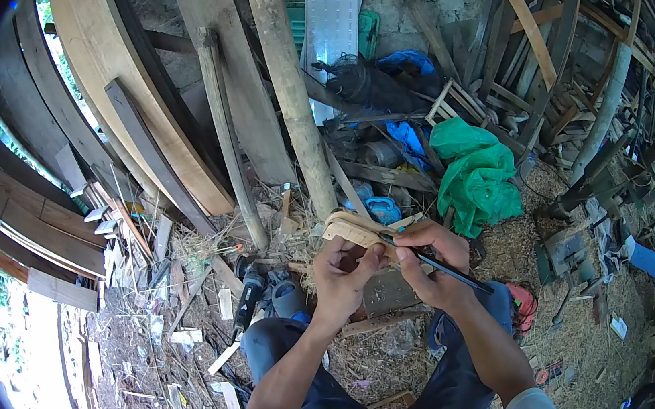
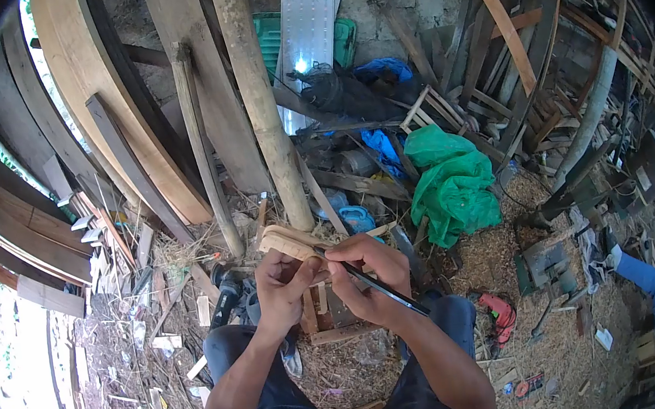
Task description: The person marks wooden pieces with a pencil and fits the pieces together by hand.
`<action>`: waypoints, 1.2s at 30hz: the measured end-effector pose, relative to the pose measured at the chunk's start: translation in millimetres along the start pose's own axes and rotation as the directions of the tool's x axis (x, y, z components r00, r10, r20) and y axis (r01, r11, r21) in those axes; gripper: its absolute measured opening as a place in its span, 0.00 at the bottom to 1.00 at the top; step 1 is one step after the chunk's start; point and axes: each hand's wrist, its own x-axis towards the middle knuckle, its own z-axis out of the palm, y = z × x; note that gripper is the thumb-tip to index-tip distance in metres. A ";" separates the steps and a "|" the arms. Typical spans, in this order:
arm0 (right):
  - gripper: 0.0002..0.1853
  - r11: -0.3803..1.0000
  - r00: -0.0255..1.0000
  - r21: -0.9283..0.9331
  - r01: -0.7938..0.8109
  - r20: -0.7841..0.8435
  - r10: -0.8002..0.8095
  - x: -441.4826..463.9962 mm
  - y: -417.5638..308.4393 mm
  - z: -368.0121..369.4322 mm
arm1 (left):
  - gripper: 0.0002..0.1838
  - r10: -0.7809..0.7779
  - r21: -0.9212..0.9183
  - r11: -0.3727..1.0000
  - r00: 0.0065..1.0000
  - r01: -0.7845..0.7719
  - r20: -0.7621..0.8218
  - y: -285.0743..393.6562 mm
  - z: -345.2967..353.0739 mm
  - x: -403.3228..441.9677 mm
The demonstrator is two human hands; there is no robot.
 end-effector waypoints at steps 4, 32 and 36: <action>0.05 1.000 1.000 -0.008 -0.004 0.011 0.005 1.0 -0.3 -0.7 | 0.13 0.022 0.005 1.000 1.000 -0.022 -0.003 0.0 2.2 1.5; 0.05 1.000 0.999 0.026 0.014 -0.033 -0.013 -0.9 3.4 -2.1 | 0.10 0.011 -0.041 0.999 1.000 -0.012 -0.028 -1.0 7.8 2.3; 0.06 1.000 1.000 0.011 0.029 -0.006 -0.029 -1.7 4.8 -1.1 | 0.10 0.039 -0.010 0.999 0.999 -0.039 -0.025 0.0 9.7 1.7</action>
